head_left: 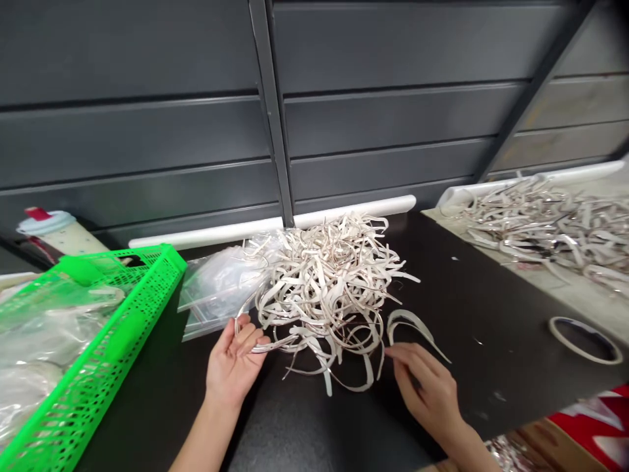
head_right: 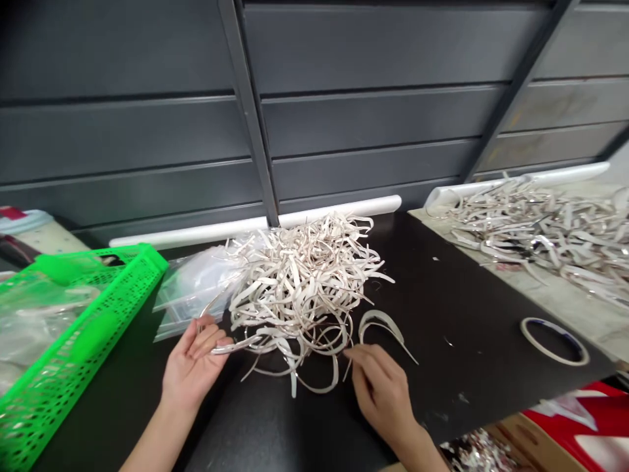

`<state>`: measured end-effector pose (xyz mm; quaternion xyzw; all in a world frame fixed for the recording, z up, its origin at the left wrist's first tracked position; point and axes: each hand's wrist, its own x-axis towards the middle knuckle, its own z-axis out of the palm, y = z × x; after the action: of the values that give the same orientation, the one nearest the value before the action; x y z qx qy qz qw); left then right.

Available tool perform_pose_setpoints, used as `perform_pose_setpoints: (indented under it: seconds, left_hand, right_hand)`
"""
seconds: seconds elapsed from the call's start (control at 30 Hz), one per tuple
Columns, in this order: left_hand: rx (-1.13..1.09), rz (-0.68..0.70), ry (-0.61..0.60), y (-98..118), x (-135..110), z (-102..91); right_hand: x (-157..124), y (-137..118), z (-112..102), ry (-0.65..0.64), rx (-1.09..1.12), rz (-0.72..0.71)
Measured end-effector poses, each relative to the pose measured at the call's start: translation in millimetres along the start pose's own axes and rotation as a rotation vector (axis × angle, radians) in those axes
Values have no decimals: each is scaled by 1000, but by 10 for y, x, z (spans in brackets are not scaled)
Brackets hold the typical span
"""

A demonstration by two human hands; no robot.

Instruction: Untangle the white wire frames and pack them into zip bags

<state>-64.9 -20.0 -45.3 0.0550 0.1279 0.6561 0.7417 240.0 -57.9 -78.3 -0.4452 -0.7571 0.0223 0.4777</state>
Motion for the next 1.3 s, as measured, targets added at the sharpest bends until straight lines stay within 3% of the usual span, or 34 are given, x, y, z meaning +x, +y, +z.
perform_pose_setpoints:
  seconds: [0.1, 0.2, 0.37, 0.5, 0.6, 0.7, 0.77, 0.87, 1.0, 1.3]
  left_hand:
    - [-5, -7, 4, -4, -2, 6]
    - [-1, -21, 15, -19, -4, 10]
    - [18, -20, 18, -33, 2, 9]
    - [25, -30, 2, -25, -11, 12]
    - [32, -44, -29, -31, -32, 12]
    - [74, -62, -58, -64, -52, 15]
    - [125, -90, -61, -99, -65, 27]
    - [220, -132, -79, -154, -84, 53]
    - [348, -146, -116, -197, -114, 64]
    - [423, -51, -278, -240, -144, 22]
  right_hand:
    - [-147, 290, -124, -25, -201, 299]
    - [-160, 436, -178, -163, -332, 480]
    - [48, 455, -12, -456, -432, 570]
    - [148, 470, 65, -528, -496, 586]
    - [122, 373, 19, -382, -387, 503]
    - [84, 111, 17, -134, -117, 262]
    - [91, -108, 79, -88, 42, 72]
    - [184, -399, 217, -109, 166, -155]
    - [418, -644, 386, -155, 225, -328]
    - [706, -811, 765, -332, 107, -426]
